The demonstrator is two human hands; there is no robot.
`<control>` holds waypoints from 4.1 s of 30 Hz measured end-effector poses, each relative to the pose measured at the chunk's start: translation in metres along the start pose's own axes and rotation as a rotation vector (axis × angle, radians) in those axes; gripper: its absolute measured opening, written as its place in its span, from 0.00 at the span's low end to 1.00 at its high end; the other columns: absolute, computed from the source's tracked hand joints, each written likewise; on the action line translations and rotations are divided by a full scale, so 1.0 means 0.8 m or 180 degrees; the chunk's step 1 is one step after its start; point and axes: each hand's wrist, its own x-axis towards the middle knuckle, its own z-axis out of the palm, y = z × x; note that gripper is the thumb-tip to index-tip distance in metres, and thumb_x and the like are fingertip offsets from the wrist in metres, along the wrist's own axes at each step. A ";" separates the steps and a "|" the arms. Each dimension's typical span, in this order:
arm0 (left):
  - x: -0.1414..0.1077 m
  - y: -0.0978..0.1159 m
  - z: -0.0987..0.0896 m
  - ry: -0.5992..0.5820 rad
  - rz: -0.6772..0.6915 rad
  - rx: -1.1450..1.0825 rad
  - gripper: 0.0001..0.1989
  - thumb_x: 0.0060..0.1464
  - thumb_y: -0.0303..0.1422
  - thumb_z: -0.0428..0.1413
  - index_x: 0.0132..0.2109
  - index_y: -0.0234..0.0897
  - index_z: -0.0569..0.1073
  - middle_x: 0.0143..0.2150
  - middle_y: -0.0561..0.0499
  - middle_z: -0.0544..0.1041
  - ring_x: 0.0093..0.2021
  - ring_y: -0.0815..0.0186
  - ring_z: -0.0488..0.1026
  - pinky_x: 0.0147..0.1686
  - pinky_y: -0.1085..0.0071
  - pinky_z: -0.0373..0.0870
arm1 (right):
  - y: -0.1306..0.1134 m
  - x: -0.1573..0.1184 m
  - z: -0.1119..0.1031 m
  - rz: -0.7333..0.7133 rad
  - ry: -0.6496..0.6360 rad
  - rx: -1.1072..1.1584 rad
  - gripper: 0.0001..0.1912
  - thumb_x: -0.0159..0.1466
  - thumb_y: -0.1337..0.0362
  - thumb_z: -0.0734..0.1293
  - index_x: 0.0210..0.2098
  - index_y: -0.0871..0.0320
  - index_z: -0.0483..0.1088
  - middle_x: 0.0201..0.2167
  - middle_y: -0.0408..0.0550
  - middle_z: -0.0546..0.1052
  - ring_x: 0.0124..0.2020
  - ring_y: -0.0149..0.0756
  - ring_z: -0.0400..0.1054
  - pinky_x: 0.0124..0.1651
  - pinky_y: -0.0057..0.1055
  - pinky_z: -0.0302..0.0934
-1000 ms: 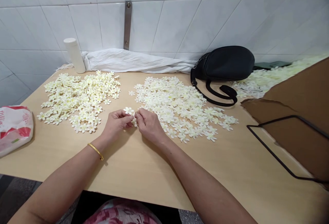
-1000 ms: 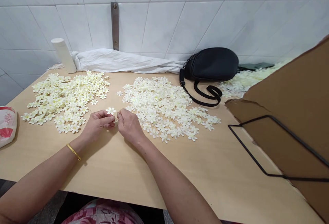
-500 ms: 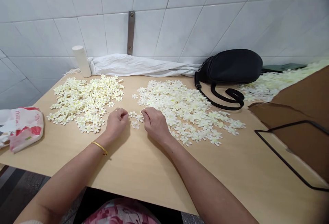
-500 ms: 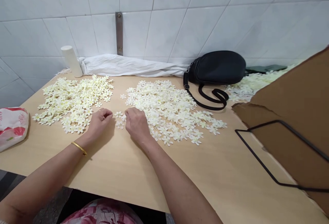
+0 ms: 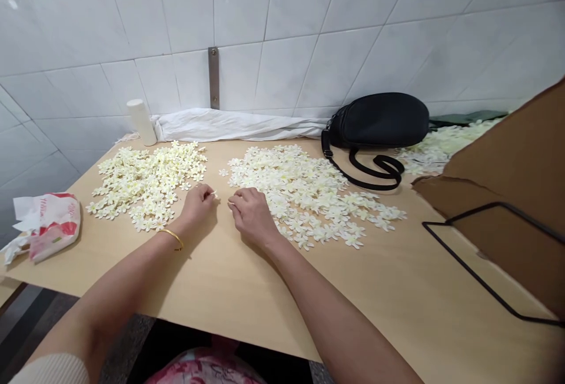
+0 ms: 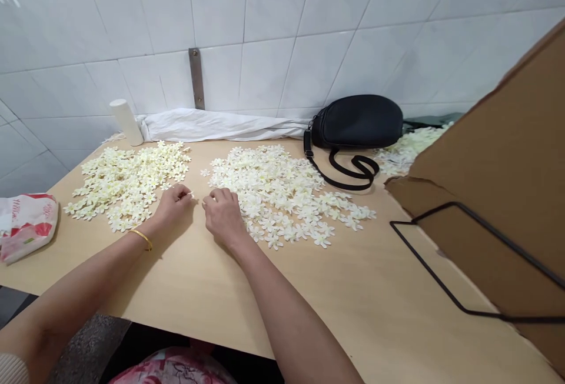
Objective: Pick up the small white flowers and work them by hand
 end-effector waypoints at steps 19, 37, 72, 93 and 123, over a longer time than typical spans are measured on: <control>-0.036 0.023 0.009 -0.0586 -0.1079 -0.2642 0.17 0.33 0.23 0.60 0.35 0.35 0.68 0.23 0.56 0.69 0.23 0.74 0.66 0.26 0.74 0.63 | -0.013 0.001 0.002 0.1257 -0.0016 0.3206 0.08 0.53 0.60 0.64 0.27 0.58 0.67 0.22 0.40 0.68 0.25 0.28 0.61 0.29 0.27 0.56; -0.039 0.024 0.007 -0.0516 -0.0821 -0.2194 0.07 0.40 0.27 0.59 0.31 0.34 0.70 0.23 0.54 0.70 0.24 0.73 0.66 0.28 0.74 0.64 | -0.019 0.002 -0.005 0.1448 -0.0035 0.3079 0.12 0.52 0.56 0.65 0.21 0.58 0.63 0.19 0.39 0.64 0.23 0.27 0.57 0.28 0.26 0.53; -0.039 0.024 0.005 -0.0173 -0.1261 -0.2085 0.06 0.42 0.26 0.56 0.22 0.32 0.68 0.16 0.52 0.68 0.18 0.74 0.64 0.21 0.75 0.60 | -0.017 -0.008 -0.003 -0.0522 0.0577 0.0203 0.11 0.59 0.73 0.56 0.35 0.60 0.69 0.30 0.51 0.71 0.33 0.37 0.64 0.36 0.32 0.59; -0.042 0.025 0.002 -0.0615 -0.0944 -0.2259 0.03 0.43 0.25 0.55 0.24 0.31 0.70 0.18 0.51 0.71 0.20 0.73 0.66 0.25 0.74 0.64 | -0.018 -0.004 -0.012 0.0141 -0.0118 0.1178 0.14 0.61 0.70 0.56 0.27 0.60 0.71 0.25 0.47 0.75 0.27 0.30 0.66 0.33 0.27 0.58; -0.022 0.013 -0.008 0.0063 -0.1451 -0.2643 0.03 0.40 0.24 0.54 0.24 0.32 0.65 0.18 0.53 0.68 0.19 0.74 0.65 0.23 0.76 0.62 | -0.003 -0.008 -0.008 -0.0800 -0.0625 -0.0107 0.09 0.60 0.69 0.58 0.29 0.59 0.69 0.25 0.47 0.69 0.30 0.35 0.62 0.37 0.31 0.53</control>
